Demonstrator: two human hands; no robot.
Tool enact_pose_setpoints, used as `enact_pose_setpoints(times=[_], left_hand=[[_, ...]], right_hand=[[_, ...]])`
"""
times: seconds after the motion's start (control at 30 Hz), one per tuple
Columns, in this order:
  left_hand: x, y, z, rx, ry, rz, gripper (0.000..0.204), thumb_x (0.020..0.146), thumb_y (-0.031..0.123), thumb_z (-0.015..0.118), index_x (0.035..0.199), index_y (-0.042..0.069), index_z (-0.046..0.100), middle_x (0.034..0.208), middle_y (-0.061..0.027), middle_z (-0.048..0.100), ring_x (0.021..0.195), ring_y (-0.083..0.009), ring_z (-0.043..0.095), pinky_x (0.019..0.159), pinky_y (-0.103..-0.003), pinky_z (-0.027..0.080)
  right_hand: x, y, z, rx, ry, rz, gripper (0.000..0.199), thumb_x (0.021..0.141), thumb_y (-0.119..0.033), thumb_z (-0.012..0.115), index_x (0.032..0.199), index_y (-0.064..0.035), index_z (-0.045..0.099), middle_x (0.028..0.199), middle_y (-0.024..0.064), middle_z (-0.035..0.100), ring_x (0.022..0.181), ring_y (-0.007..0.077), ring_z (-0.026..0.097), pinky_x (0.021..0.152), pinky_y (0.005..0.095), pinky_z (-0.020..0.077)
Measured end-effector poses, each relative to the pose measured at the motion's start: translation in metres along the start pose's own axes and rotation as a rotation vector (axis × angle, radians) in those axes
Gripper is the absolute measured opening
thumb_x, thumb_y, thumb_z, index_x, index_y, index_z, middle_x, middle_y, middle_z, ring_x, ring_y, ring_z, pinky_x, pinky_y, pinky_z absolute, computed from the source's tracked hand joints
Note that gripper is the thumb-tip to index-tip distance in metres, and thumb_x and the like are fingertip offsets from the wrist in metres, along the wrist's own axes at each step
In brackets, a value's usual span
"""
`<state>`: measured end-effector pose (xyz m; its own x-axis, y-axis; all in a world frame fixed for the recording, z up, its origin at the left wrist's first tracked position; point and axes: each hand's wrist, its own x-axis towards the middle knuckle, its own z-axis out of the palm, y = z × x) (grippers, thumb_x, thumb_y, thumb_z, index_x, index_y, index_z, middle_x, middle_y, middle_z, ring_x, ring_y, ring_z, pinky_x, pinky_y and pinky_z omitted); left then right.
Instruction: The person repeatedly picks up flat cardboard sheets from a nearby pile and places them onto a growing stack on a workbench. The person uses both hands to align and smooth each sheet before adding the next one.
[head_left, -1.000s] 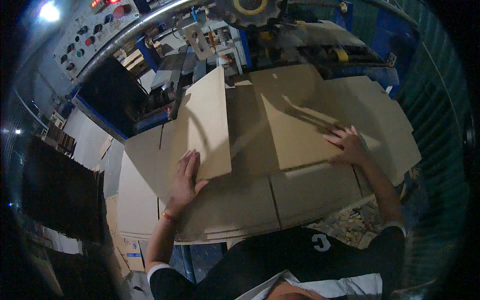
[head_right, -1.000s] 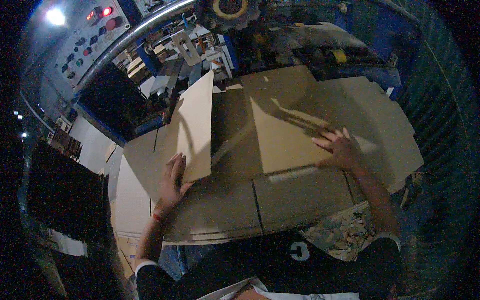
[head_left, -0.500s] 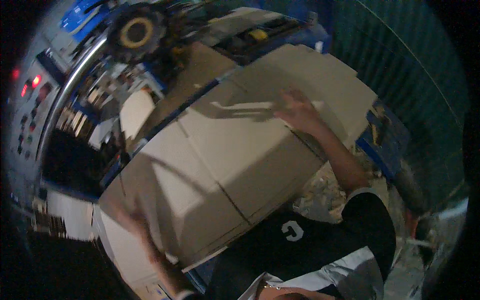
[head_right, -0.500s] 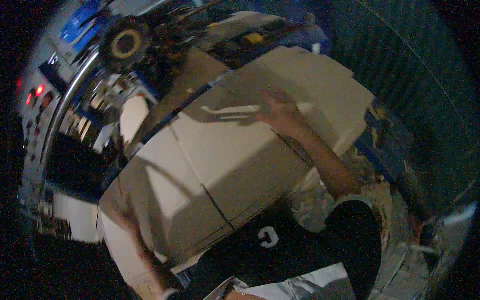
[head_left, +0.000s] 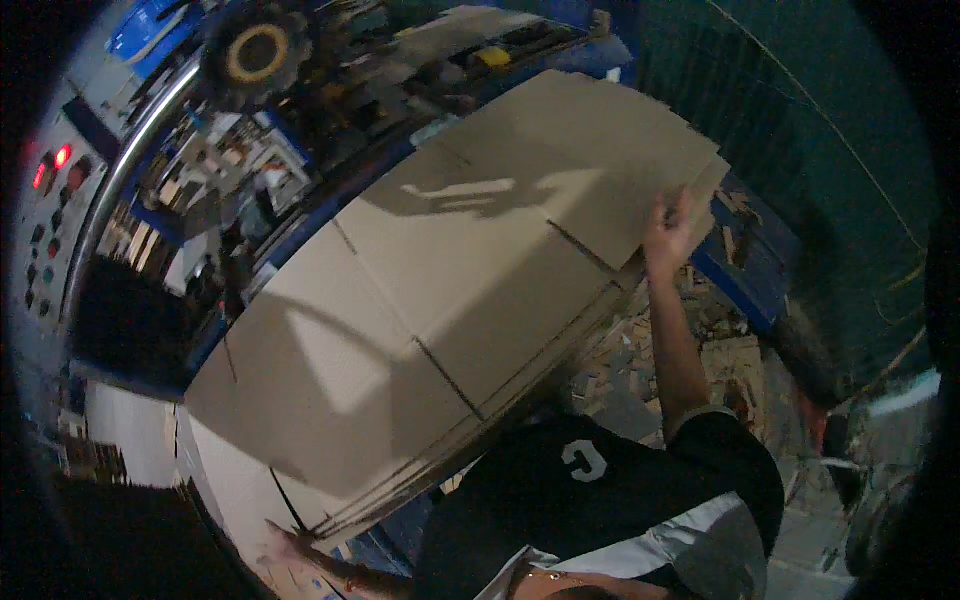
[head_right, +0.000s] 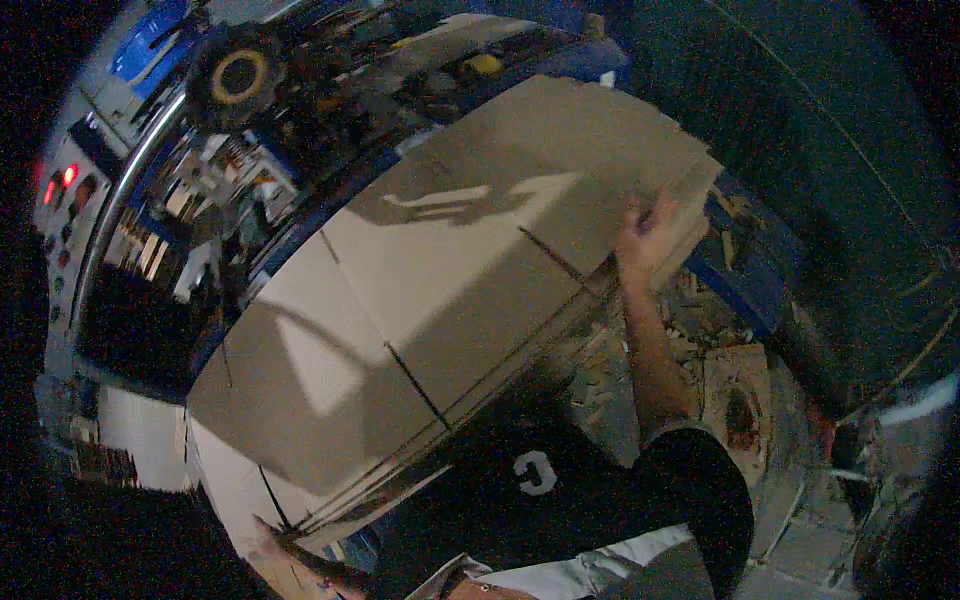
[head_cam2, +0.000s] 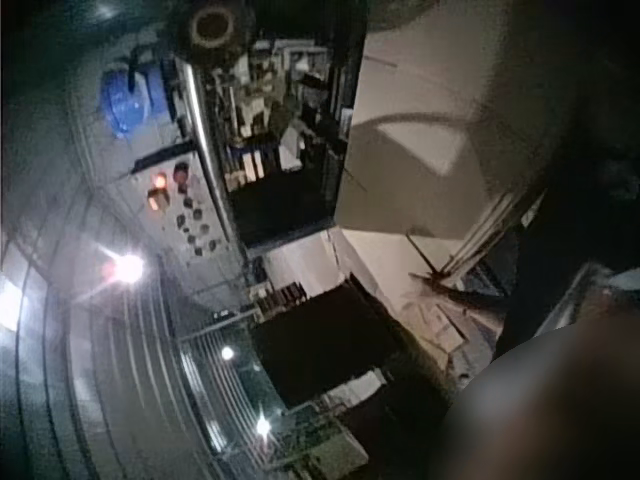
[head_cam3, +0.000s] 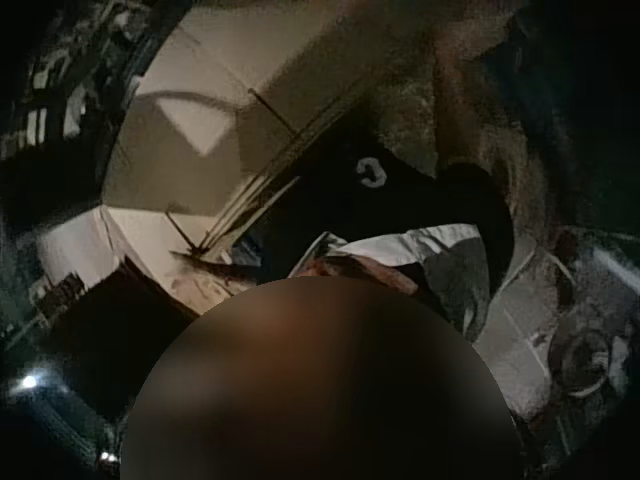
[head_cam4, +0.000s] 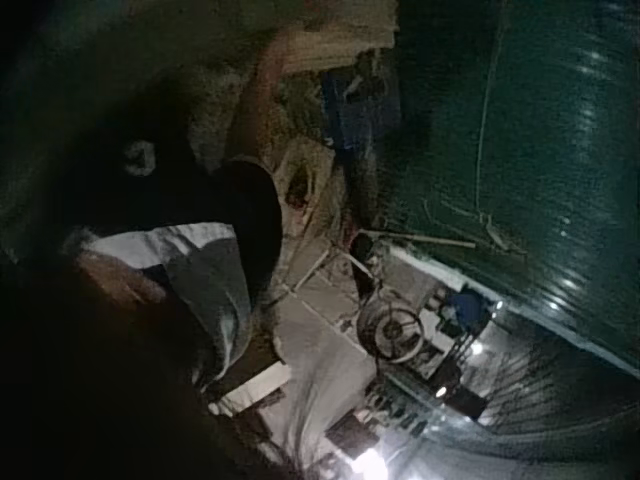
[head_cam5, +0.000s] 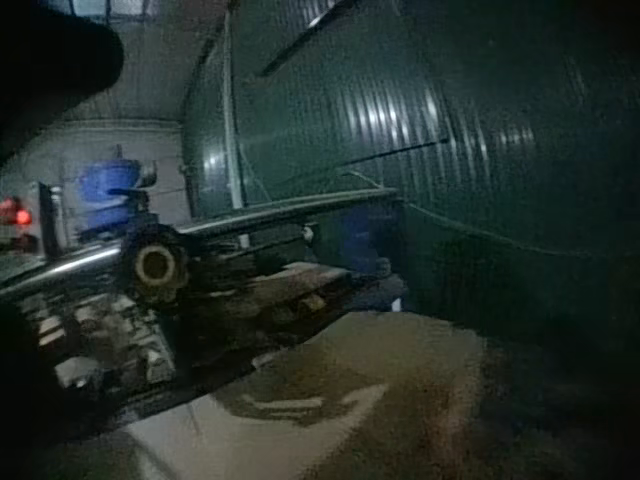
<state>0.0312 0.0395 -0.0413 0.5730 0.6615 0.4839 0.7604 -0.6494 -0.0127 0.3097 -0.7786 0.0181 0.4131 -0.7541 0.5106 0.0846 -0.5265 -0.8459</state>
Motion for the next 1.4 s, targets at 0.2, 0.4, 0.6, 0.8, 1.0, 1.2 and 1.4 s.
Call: enact_pose_setpoints(times=[0.2, 0.4, 0.6, 0.8, 1.0, 1.2, 1.4], left_hand=[[0.025, 0.01, -0.029, -1.35, 0.143, 0.262, 0.055, 0.089, 0.031, 0.049, 0.13, -0.004, 0.037, 0.131, -0.0186, 0.044, 0.118, -0.0301, 0.046, 0.098, -0.039, 0.039], [0.041, 0.05, -0.091, -2.069, -0.331, -0.572, 0.035, 0.082, 0.018, 0.06, 0.109, -0.003, 0.055, 0.105, -0.0109, 0.059, 0.096, -0.024, 0.056, 0.09, -0.035, 0.043], [-0.061, 0.152, -0.17, -1.422, -0.313, 0.105, 0.035, 0.086, 0.01, 0.049, 0.118, -0.004, 0.053, 0.124, -0.0147, 0.05, 0.114, -0.0251, 0.047, 0.099, -0.039, 0.037], [-0.077, 0.233, -0.205, -0.61, -0.366, 1.034, 0.047, 0.079, 0.002, 0.05, 0.126, 0.011, 0.051, 0.134, -0.0146, 0.043, 0.127, -0.0329, 0.037, 0.107, -0.048, 0.024], [-0.064, 0.254, -0.206, -0.473, -0.411, 1.096, 0.043, 0.083, 0.008, 0.051, 0.125, 0.012, 0.051, 0.137, -0.0125, 0.041, 0.131, -0.0314, 0.032, 0.107, -0.048, 0.022], [-0.034, 0.248, -0.176, -0.535, -0.496, 1.139, 0.06, 0.075, 0.013, 0.062, 0.132, 0.012, 0.043, 0.142, -0.0159, 0.032, 0.133, -0.0334, 0.025, 0.108, -0.048, 0.02], [0.035, 0.24, -0.158, -0.887, -0.716, 0.828, 0.094, 0.066, 0.039, 0.078, 0.136, -0.002, 0.03, 0.144, -0.0202, 0.025, 0.135, -0.0317, 0.02, 0.108, -0.036, 0.023]], right_hand=[[0.048, -0.038, 0.007, 0.895, -0.025, 0.371, 0.05, 0.08, -0.011, 0.064, 0.124, -0.0012, 0.042, 0.117, 0.0117, 0.052, 0.106, 0.0243, 0.049, 0.09, 0.0343, 0.0396], [0.05, -0.114, -0.068, 0.572, -0.221, -0.081, 0.033, 0.087, -0.009, 0.053, 0.119, -0.0009, 0.048, 0.113, 0.0088, 0.056, 0.1, 0.0194, 0.054, 0.088, 0.0317, 0.0425], [-0.067, -0.106, -0.116, -0.002, -0.709, -0.908, 0.035, 0.077, -0.014, 0.062, 0.112, -0.0111, 0.061, 0.119, 0.0062, 0.058, 0.111, 0.0241, 0.053, 0.097, 0.0417, 0.0386], [-0.095, -0.106, -0.078, -0.048, -1.178, -1.328, 0.032, 0.071, -0.014, 0.064, 0.103, -0.0164, 0.064, 0.116, 0.0048, 0.059, 0.11, 0.0288, 0.054, 0.092, 0.0453, 0.0428], [-0.076, -0.108, -0.042, -0.05, -1.253, -1.404, 0.038, 0.077, -0.02, 0.06, 0.115, -0.0201, 0.059, 0.129, 0.0033, 0.051, 0.119, 0.0266, 0.047, 0.099, 0.0455, 0.0363], [-0.051, -0.094, 0.01, -0.092, -1.39, -1.169, 0.042, 0.083, -0.031, 0.056, 0.123, -0.0177, 0.052, 0.131, 0.0087, 0.048, 0.122, 0.0314, 0.042, 0.105, 0.0475, 0.0264], [0.034, -0.033, 0.112, -0.009, -0.935, 0.066, 0.037, 0.091, -0.025, 0.05, 0.12, -0.0009, 0.051, 0.11, 0.0089, 0.058, 0.099, 0.0184, 0.053, 0.088, 0.0333, 0.0415]])
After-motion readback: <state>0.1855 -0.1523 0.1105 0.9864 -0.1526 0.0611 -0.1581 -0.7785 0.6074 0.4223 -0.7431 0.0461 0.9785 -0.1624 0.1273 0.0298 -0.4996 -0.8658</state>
